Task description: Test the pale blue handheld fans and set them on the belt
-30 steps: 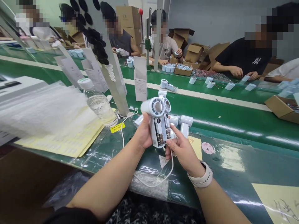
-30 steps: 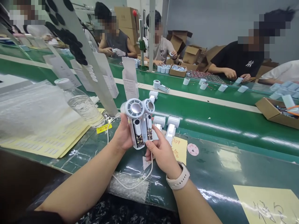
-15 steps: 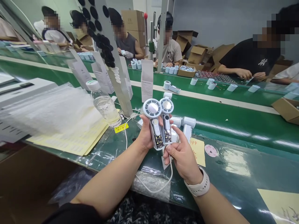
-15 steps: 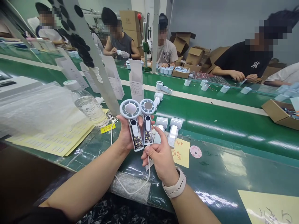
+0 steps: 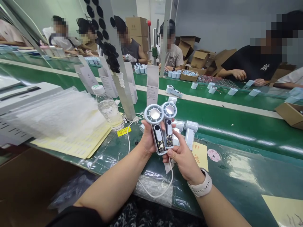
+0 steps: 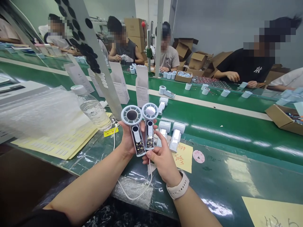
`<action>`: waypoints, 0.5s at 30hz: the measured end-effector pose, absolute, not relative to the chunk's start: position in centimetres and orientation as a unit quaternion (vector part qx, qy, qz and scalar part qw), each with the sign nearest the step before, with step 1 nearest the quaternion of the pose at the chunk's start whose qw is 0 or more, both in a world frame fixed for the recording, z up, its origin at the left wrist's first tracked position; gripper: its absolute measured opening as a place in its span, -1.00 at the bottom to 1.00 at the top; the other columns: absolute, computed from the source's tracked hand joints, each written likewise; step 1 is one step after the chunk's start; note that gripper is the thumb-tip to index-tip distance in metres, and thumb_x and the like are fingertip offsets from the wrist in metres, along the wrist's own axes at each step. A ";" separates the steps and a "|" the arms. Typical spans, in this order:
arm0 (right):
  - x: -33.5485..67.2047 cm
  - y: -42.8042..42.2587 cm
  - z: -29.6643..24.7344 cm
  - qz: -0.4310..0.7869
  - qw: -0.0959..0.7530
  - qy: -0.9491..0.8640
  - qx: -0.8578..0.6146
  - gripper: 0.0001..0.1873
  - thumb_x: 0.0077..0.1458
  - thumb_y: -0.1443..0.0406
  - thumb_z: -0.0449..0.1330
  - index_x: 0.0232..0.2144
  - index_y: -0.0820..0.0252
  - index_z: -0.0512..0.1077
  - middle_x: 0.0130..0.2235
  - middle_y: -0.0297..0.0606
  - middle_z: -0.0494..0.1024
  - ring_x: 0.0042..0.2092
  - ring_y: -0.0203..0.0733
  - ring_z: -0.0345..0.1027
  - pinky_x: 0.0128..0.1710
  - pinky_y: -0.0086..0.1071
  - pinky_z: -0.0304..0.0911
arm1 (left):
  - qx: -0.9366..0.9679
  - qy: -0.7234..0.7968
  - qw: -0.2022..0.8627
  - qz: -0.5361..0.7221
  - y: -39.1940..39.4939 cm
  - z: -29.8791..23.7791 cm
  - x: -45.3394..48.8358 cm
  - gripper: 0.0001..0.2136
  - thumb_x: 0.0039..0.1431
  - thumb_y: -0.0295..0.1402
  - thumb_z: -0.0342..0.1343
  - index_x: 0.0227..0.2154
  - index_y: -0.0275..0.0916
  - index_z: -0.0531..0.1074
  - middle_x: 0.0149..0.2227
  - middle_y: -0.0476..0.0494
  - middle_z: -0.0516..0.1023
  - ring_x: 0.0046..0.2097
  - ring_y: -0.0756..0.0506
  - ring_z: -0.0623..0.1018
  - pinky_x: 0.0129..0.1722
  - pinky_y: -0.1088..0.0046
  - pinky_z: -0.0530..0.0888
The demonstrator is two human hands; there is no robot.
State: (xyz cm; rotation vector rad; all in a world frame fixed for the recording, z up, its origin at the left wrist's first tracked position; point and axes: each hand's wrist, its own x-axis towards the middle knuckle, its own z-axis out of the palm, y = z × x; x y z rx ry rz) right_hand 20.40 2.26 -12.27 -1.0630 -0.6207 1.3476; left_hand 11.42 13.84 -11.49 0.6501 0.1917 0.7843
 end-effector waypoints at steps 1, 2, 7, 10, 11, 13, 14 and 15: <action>20.4 2.2 -12.3 0.586 0.610 -0.267 -0.461 0.12 -0.07 0.10 0.44 0.33 0.16 -0.12 -0.49 -0.37 0.58 -0.47 -0.24 0.45 -0.40 -0.35 0.41 | 0.309 0.091 0.869 0.375 13.8 -11.5 11.4 -0.35 -0.28 0.32 0.23 -0.58 -0.29 0.44 -0.09 -0.26 0.60 0.00 -0.31 0.58 -0.08 0.20 0.57; 20.4 2.2 -12.3 0.588 0.609 -0.265 -0.461 0.11 -0.07 0.09 0.45 0.33 0.15 -0.11 -0.48 -0.37 0.59 -0.47 -0.24 0.45 -0.40 -0.35 0.41 | 0.308 0.092 0.870 0.374 13.8 -11.5 11.4 -0.35 -0.28 0.32 0.23 -0.58 -0.30 0.44 -0.08 -0.26 0.60 0.00 -0.31 0.58 -0.09 0.21 0.57; 20.5 2.0 -12.3 0.590 0.603 -0.262 -0.470 0.12 -0.07 0.06 0.45 0.34 0.14 -0.11 -0.46 -0.35 0.59 -0.46 -0.24 0.45 -0.36 -0.35 0.39 | 0.297 0.103 0.877 0.364 13.6 -11.3 11.4 -0.33 -0.35 0.32 0.26 -0.58 -0.32 0.41 -0.08 -0.30 0.58 -0.03 -0.32 0.58 -0.20 0.29 0.58; 20.4 2.1 -12.1 0.589 0.597 -0.259 -0.479 0.16 -0.08 0.04 0.45 0.35 0.14 -0.14 -0.49 -0.37 0.57 -0.47 -0.24 0.43 -0.35 -0.35 0.38 | 0.287 0.102 0.882 0.359 13.7 -11.5 11.3 -0.33 -0.35 0.32 0.27 -0.58 -0.32 0.41 -0.10 -0.32 0.58 -0.06 -0.31 0.59 -0.21 0.28 0.57; 20.4 2.1 -12.1 0.589 0.596 -0.258 -0.481 0.16 -0.08 0.04 0.45 0.35 0.12 -0.14 -0.49 -0.38 0.57 -0.47 -0.24 0.42 -0.34 -0.34 0.38 | 0.283 0.100 0.885 0.357 13.8 -11.6 11.3 -0.33 -0.35 0.31 0.27 -0.58 -0.32 0.41 -0.11 -0.32 0.59 -0.09 -0.29 0.60 -0.20 0.28 0.56; 20.2 1.7 -12.4 0.585 0.590 -0.259 -0.493 0.14 -0.07 0.04 0.44 0.36 0.07 -0.13 -0.51 -0.40 0.55 -0.47 -0.23 0.41 -0.34 -0.33 0.36 | 0.270 0.093 0.892 0.350 13.6 -12.0 11.2 -0.34 -0.34 0.30 0.29 -0.56 -0.33 0.42 -0.14 -0.31 0.59 -0.15 -0.24 0.60 -0.21 0.30 0.53; 20.2 1.3 -12.9 0.577 0.584 -0.259 -0.508 0.12 -0.07 0.03 0.43 0.36 0.04 -0.10 -0.50 -0.40 0.54 -0.47 -0.22 0.41 -0.34 -0.32 0.36 | 0.262 0.090 0.896 0.348 13.4 -12.2 11.2 -0.34 -0.34 0.30 0.29 -0.56 -0.33 0.42 -0.16 -0.31 0.59 -0.19 -0.21 0.59 -0.21 0.30 0.52; 20.3 0.9 -13.5 0.568 0.573 -0.264 -0.529 0.10 -0.07 0.00 0.42 0.35 0.01 -0.07 -0.52 -0.40 0.53 -0.47 -0.19 0.41 -0.35 -0.29 0.35 | 0.256 0.087 0.900 0.342 13.1 -12.6 11.3 -0.34 -0.34 0.29 0.30 -0.54 -0.32 0.42 -0.15 -0.31 0.59 -0.22 -0.20 0.58 -0.22 0.31 0.50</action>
